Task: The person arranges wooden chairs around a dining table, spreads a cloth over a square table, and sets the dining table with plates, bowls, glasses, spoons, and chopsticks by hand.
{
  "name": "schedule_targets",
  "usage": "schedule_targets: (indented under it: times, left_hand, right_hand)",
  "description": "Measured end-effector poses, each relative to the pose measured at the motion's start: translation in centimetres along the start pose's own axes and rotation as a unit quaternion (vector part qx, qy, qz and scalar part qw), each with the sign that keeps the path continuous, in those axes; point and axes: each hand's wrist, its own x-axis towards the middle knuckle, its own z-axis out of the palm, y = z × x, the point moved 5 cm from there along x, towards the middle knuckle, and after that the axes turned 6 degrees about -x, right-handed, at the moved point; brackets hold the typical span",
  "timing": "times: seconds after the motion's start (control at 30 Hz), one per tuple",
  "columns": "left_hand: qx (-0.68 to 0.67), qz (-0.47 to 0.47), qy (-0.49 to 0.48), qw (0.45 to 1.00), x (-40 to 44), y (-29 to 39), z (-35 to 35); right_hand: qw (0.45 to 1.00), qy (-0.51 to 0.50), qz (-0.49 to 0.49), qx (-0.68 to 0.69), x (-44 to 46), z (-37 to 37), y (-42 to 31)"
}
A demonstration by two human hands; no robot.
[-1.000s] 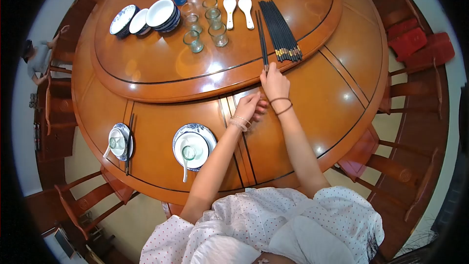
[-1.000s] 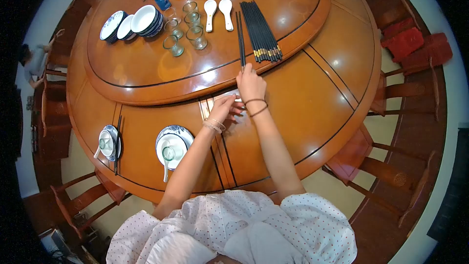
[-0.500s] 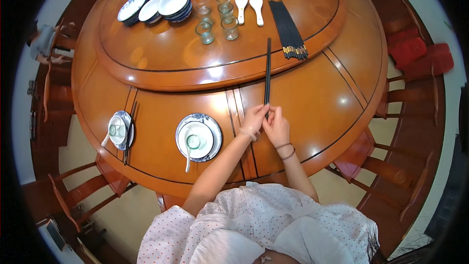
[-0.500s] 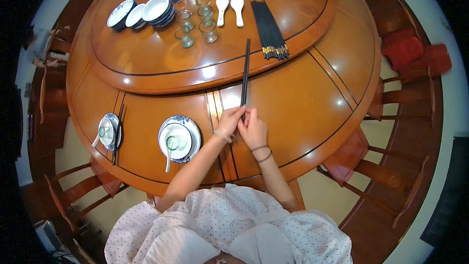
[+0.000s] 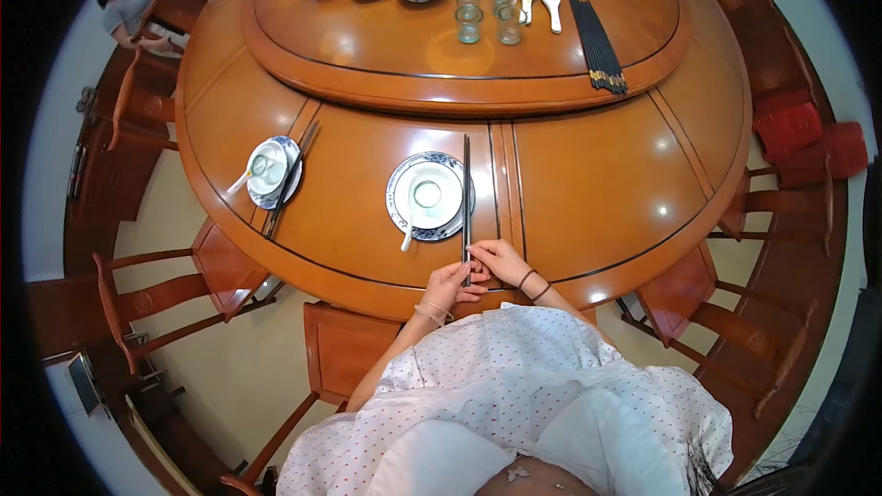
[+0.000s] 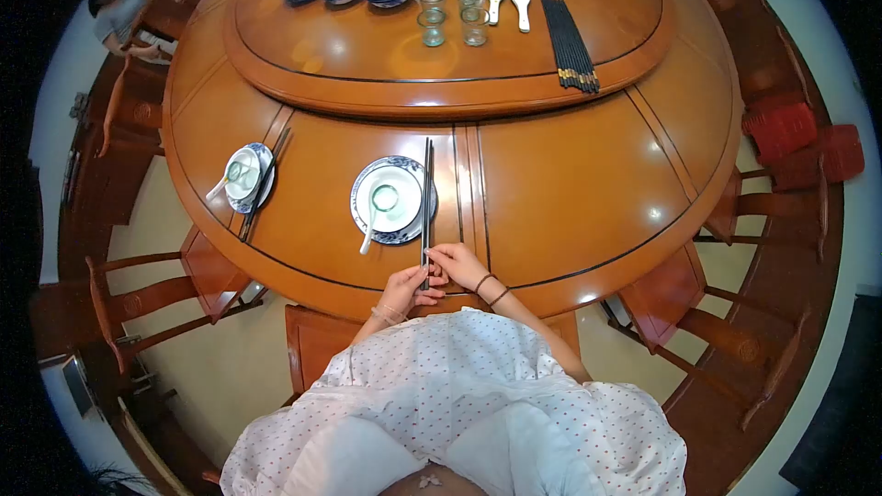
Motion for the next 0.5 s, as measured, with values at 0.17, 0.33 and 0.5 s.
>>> schedule_targets:
  times: [0.17, 0.33, 0.5]
  left_hand:
    - [-0.039, -0.011, -0.010, 0.999, 0.8, -0.1, -2.1]
    - [-0.060, -0.049, -0.035, 0.996, 1.6, -0.5, -3.0]
    - [-0.062, -0.064, -0.043, 0.995, 2.0, -0.5, -3.3]
  right_hand:
    - [0.999, 0.031, 0.003, -0.016, 1.2, 1.2, 1.1]
    - [0.996, 0.062, 0.001, -0.062, 1.4, 1.3, 0.4]
    - [0.995, 0.044, 0.023, -0.086, 1.5, 1.3, 0.4]
